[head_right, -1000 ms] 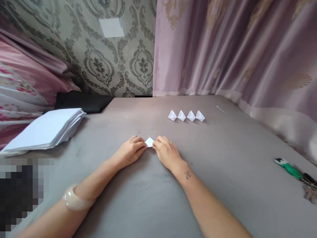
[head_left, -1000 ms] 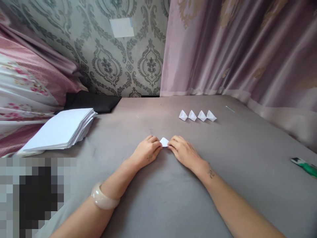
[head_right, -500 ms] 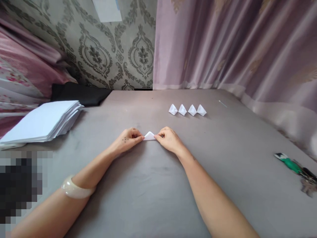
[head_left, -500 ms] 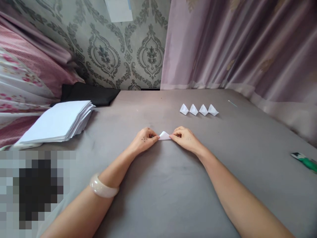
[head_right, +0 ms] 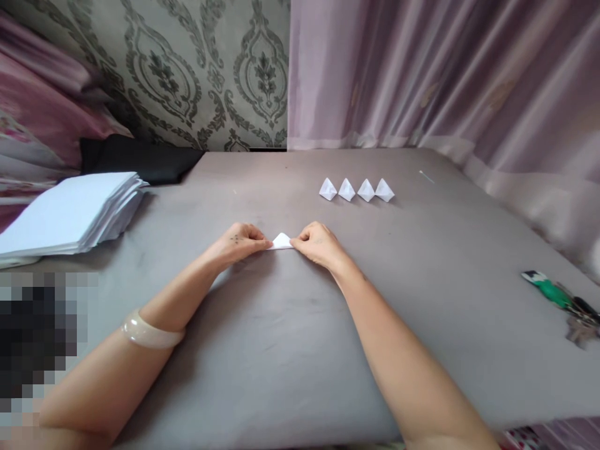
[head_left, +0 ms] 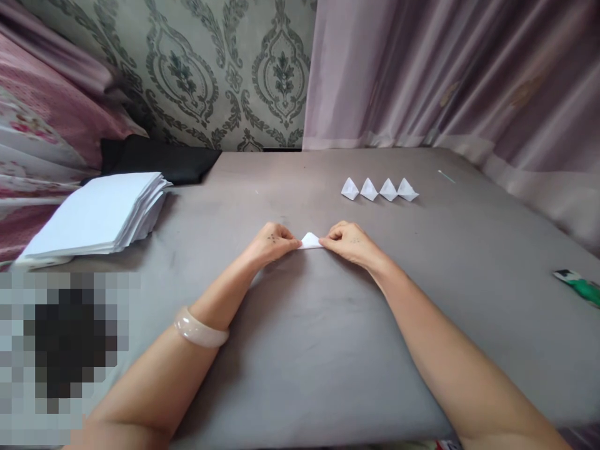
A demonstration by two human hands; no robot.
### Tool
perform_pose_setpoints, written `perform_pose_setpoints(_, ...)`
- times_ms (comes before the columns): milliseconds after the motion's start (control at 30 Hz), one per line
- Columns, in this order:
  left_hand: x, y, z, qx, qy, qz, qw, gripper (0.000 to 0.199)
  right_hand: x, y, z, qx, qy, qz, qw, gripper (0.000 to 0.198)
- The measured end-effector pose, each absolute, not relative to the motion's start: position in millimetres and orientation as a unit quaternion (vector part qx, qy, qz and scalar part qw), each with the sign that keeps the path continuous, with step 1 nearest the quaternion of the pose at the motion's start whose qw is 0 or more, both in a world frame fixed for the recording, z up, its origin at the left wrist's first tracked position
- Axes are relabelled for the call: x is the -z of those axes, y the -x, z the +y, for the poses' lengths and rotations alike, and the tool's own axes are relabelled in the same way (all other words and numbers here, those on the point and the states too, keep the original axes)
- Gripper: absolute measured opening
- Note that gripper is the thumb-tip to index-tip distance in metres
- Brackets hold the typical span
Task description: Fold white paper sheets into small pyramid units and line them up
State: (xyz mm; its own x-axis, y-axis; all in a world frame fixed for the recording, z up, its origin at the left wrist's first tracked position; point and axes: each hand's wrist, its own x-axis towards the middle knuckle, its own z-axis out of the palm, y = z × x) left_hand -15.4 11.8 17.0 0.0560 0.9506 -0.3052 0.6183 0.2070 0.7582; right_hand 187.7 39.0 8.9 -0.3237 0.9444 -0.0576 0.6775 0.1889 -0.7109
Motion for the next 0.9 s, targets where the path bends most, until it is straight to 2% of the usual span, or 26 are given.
perform_pose_setpoints(333, -14, 15, 16, -0.166, -0.642, 0.645, 0.379, 0.025, -10, -186, 39, -0.326, 0.558, -0.740, 0.184, 0.026)
perform_pose_setpoints(467, -6, 14, 15, -0.201, -0.702, 0.618, 0.292, 0.014, -8, -186, 39, -0.301, 0.560, -0.750, 0.183, 0.025)
perform_pose_setpoints(567, -2, 11, 9, -0.263, -0.768, 0.539, 0.225, 0.023, -4, -187, 39, -0.272, 0.578, -0.745, 0.191, 0.026)
perform_pose_setpoints(667, 0, 8, 3, -0.249, -0.823, 0.464, 0.212, 0.036, -2, -190, 39, -0.266, 0.579, -0.743, 0.205, 0.026)
perform_pose_setpoints(833, 1, 8, 1, -0.223, -0.832, 0.466, 0.203, 0.041, -5, -199, 34, -0.357, 0.541, -0.712, 0.270, 0.020)
perform_pose_setpoints(900, 2, 7, 2, -0.219, -0.834, 0.465, 0.200, 0.043, -7, -197, 27, -0.346, 0.521, -0.717, 0.309, 0.020)
